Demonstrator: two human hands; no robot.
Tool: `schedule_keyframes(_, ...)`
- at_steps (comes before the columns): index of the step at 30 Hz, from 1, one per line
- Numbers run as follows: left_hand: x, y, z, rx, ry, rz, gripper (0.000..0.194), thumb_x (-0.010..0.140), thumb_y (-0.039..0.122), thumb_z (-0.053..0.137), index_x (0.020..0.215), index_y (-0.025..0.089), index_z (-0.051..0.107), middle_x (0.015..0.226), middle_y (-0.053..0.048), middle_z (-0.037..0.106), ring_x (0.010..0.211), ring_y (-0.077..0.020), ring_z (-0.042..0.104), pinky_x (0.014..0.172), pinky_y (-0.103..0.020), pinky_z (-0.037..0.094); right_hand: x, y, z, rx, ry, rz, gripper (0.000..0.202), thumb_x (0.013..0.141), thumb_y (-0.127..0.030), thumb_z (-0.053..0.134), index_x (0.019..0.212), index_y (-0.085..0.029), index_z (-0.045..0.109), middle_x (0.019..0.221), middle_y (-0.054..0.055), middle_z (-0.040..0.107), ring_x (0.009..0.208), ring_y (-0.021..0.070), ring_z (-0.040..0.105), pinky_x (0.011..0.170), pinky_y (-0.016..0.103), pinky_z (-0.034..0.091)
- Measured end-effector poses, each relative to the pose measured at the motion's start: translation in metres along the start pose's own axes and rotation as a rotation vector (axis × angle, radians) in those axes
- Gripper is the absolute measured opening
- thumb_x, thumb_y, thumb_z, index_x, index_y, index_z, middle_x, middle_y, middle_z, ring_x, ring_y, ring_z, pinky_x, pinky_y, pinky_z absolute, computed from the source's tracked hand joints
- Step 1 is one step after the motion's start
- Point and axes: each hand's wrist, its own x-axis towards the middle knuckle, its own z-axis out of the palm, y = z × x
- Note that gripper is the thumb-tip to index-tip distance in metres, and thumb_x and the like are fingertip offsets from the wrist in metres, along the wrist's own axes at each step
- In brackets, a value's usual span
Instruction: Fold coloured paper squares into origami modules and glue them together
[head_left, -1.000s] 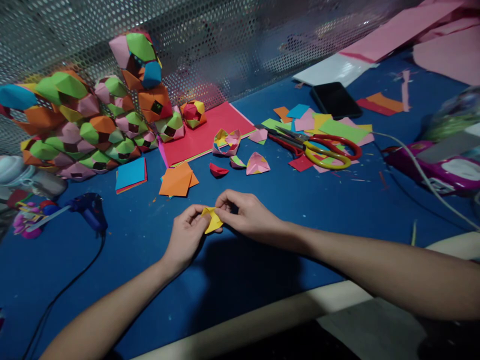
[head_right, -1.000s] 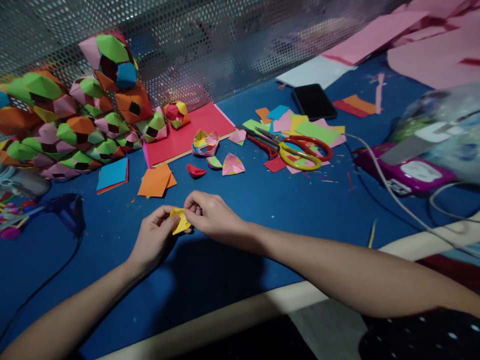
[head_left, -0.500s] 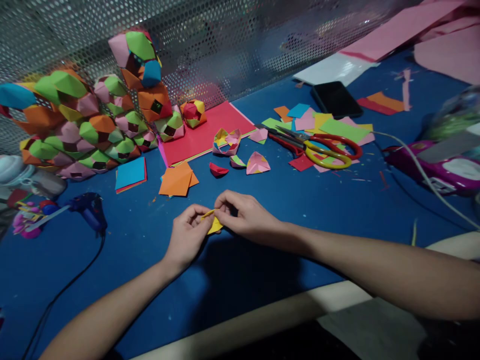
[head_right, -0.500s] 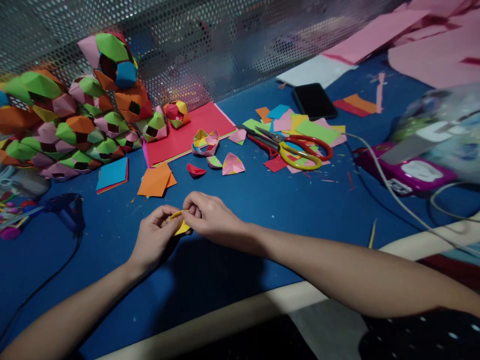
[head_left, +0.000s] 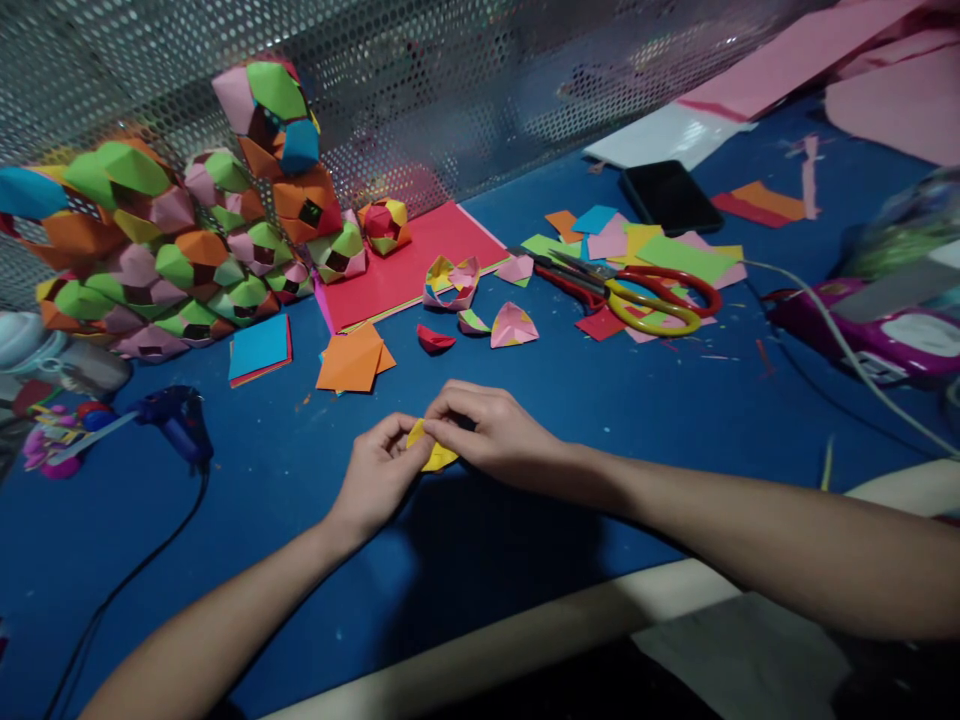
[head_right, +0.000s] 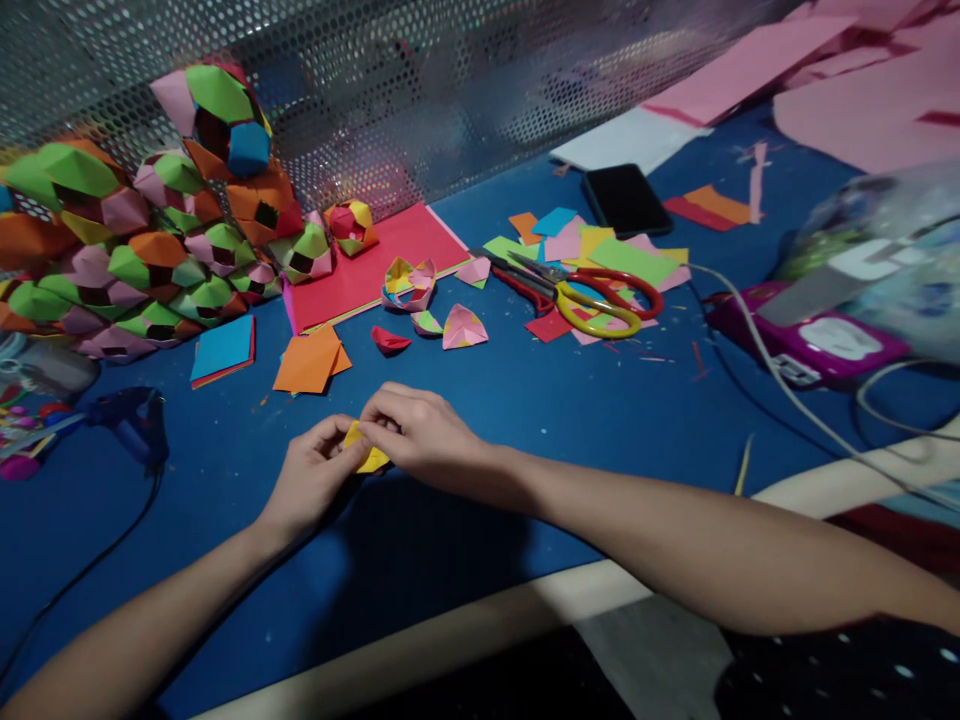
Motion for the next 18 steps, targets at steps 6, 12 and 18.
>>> schedule_keyframes(6,-0.0006,0.0007,0.0004,0.007,-0.022,-0.011,0.017,0.076,0.03,0.063,0.076,0.014,0.057,0.063,0.003,0.053,0.057,-0.0071,0.045,0.053,-0.018,0.035,0.0002,0.0008,0.0014,-0.016,-0.036,0.073,0.015,0.086,-0.023,0.047,0.076,-0.016,0.055,0.074,0.0,0.055,0.066,0.0103,0.049,0.062,0.023,0.035)
schedule_keyframes(12,-0.0002,0.0005,0.0006,-0.009,-0.033,0.004,0.018,0.078,0.032,0.06,0.078,0.014,0.058,0.065,0.001,0.058,0.059,-0.0094,0.052,0.056,-0.02,0.04,0.0003,0.0005,0.0013,-0.024,-0.041,0.046,0.018,0.09,-0.021,0.04,0.078,-0.016,0.053,0.077,0.001,0.056,0.072,0.0113,0.05,0.067,0.024,0.037)
schedule_keyframes(18,0.0014,-0.0032,-0.0008,-0.028,0.079,0.051,0.019,0.077,0.033,0.062,0.08,0.014,0.06,0.069,0.0,0.06,0.061,-0.0113,0.056,0.058,-0.022,0.045,0.0015,-0.0023,-0.0015,-0.008,-0.052,0.113,0.014,0.085,-0.026,0.051,0.077,-0.016,0.055,0.074,0.0,0.056,0.064,0.0098,0.051,0.06,0.022,0.037)
